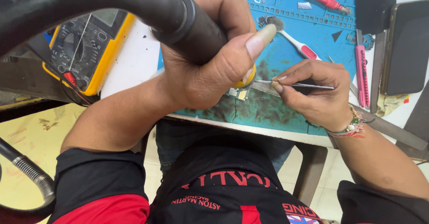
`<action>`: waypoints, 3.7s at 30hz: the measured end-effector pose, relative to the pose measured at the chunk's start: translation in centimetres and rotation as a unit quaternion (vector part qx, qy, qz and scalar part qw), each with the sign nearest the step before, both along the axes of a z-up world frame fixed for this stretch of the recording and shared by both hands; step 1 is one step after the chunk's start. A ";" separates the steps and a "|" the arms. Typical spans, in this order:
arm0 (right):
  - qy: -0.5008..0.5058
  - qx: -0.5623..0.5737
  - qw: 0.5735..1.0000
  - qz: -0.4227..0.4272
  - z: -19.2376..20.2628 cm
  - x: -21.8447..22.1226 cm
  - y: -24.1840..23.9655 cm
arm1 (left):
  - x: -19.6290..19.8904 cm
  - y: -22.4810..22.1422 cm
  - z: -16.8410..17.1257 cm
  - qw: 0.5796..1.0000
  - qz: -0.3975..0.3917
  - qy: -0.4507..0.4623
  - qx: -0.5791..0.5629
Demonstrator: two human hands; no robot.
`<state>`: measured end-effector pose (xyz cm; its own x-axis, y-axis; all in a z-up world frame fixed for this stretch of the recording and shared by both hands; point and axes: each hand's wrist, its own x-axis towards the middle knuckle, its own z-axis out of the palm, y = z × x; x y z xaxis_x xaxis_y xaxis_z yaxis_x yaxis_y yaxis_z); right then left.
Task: The person applies a substance from a syringe to a circuit board and uses a hot air tool while holding a component with tweezers, then uses a screwdriver on a small metal object.
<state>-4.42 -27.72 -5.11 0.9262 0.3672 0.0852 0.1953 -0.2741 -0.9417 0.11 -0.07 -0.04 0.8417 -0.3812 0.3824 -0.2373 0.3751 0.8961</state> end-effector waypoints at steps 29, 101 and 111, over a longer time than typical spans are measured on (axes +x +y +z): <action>0.012 0.000 1.000 -0.006 -0.1 -0.1 0.0 | -0.1 0.2 0.0 1.000 0.000 -0.017 0.012; 0.039 0.076 0.989 -0.117 -1.0 -0.4 -0.5 | -2.1 0.8 1.7 0.986 0.046 0.057 -0.152; -0.006 0.051 0.989 -0.138 -0.1 -0.9 -0.6 | -10.3 10.1 -3.2 0.906 0.373 -0.012 -0.199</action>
<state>-5.32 -28.32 -5.23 0.9886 0.0901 0.1203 0.1377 -0.2219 -0.9653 -10.22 10.03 -3.20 0.7987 0.4620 0.3855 -0.5747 0.3959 0.7162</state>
